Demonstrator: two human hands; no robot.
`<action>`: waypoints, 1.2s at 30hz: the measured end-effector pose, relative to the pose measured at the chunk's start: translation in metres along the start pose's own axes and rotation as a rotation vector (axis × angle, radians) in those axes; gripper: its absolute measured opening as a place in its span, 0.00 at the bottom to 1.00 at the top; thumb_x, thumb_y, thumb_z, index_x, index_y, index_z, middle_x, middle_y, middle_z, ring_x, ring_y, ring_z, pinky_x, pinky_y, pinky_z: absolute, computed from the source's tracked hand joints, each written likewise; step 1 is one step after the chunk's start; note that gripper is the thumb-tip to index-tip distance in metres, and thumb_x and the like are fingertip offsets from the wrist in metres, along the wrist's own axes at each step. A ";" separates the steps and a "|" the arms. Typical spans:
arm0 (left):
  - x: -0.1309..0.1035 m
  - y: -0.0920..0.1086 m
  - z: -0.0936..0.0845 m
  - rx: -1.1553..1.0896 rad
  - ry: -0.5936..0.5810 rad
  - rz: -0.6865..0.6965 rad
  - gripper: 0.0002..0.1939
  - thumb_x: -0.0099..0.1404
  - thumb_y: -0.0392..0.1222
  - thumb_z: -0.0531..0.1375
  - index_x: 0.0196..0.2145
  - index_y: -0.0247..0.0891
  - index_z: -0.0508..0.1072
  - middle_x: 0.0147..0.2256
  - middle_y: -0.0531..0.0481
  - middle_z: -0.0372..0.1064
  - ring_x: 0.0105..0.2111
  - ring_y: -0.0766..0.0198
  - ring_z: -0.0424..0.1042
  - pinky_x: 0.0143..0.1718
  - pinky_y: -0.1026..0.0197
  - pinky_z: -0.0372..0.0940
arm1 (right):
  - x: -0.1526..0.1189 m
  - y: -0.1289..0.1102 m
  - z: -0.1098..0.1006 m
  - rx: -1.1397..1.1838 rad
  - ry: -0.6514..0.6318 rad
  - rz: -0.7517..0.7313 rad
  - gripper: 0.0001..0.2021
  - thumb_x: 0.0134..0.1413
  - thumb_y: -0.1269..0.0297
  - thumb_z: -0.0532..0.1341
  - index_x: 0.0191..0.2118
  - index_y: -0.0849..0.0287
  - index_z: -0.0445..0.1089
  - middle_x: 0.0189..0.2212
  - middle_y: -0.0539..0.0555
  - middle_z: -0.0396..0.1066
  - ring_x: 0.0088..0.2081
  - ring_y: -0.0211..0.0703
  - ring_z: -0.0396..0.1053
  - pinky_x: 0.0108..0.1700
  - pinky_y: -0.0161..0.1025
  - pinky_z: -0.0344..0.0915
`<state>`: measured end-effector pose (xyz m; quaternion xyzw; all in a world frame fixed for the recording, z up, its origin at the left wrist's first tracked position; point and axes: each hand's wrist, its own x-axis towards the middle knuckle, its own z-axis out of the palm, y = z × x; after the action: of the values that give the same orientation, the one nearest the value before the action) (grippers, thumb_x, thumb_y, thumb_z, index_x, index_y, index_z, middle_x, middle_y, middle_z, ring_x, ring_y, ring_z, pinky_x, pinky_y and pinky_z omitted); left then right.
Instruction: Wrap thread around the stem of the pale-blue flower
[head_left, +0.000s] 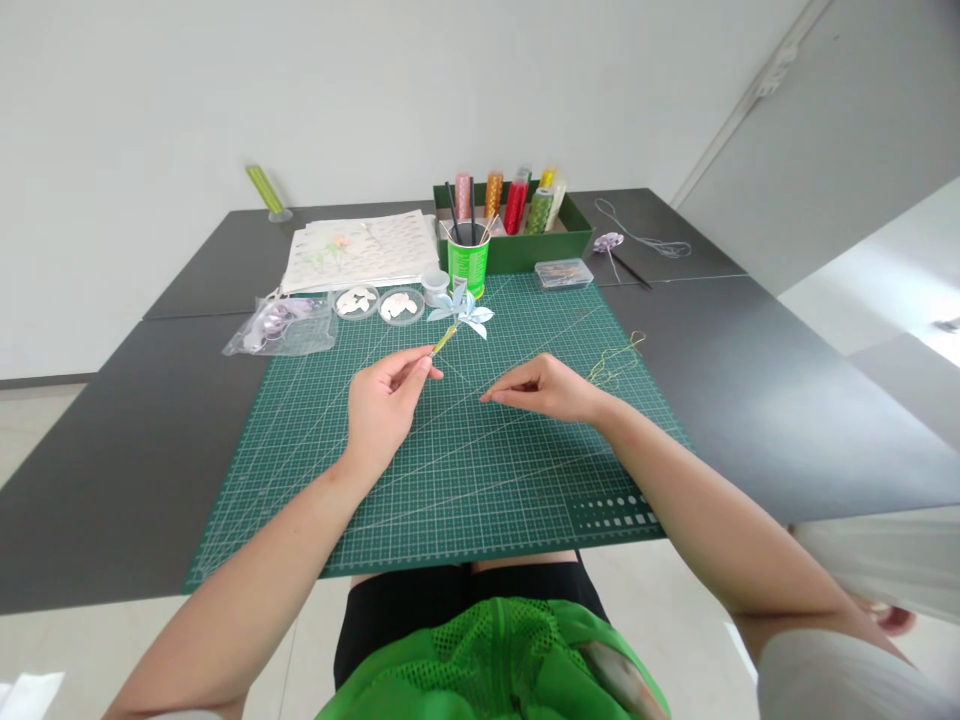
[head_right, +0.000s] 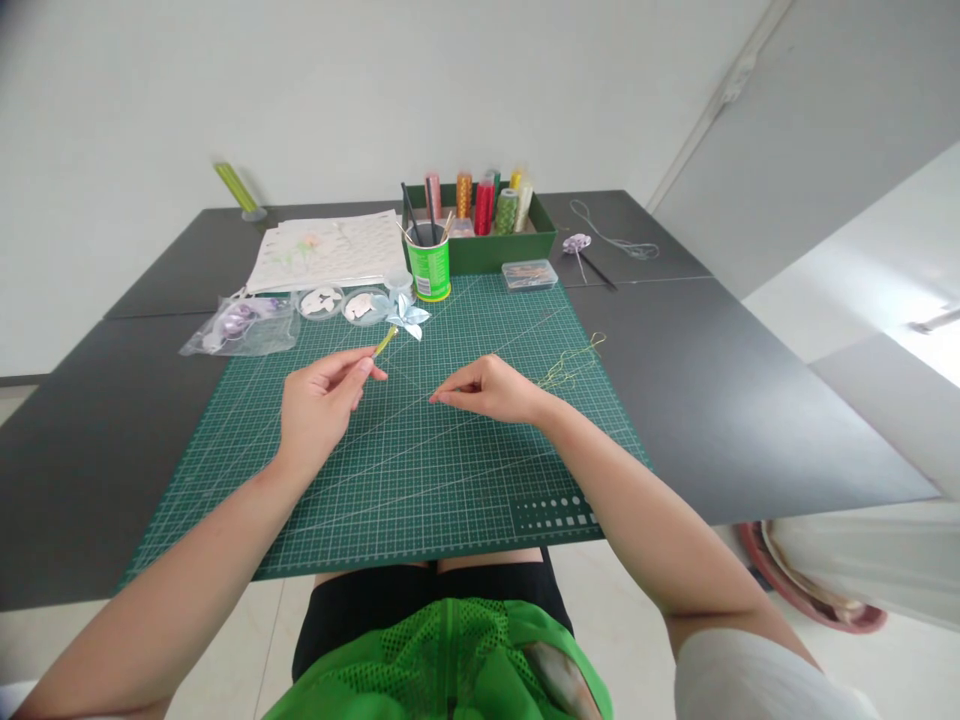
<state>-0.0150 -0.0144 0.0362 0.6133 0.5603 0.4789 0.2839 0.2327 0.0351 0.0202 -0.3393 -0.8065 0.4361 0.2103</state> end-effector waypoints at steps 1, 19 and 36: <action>0.001 -0.001 0.000 0.013 0.000 -0.004 0.13 0.70 0.45 0.60 0.46 0.39 0.82 0.33 0.49 0.81 0.26 0.65 0.73 0.26 0.63 0.66 | -0.001 -0.002 0.000 0.013 -0.010 -0.015 0.15 0.63 0.58 0.63 0.43 0.64 0.83 0.20 0.49 0.71 0.19 0.29 0.48 0.20 0.32 0.44; 0.004 -0.007 0.002 0.178 -0.050 -0.036 0.10 0.70 0.46 0.60 0.40 0.40 0.78 0.32 0.51 0.81 0.21 0.66 0.69 0.25 0.63 0.60 | -0.010 -0.025 -0.011 0.278 -0.180 -0.196 0.14 0.64 0.58 0.65 0.37 0.64 0.83 0.19 0.48 0.69 0.21 0.29 0.54 0.23 0.33 0.50; -0.013 0.002 0.012 0.245 -0.662 0.091 0.07 0.71 0.40 0.59 0.37 0.42 0.78 0.29 0.58 0.79 0.23 0.67 0.70 0.26 0.64 0.58 | -0.017 -0.031 -0.021 0.342 0.141 -0.244 0.15 0.60 0.51 0.68 0.41 0.57 0.85 0.33 0.57 0.83 0.29 0.38 0.76 0.30 0.33 0.70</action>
<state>-0.0018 -0.0246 0.0303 0.7890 0.4633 0.1958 0.3529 0.2461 0.0229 0.0567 -0.2284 -0.7391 0.5130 0.3720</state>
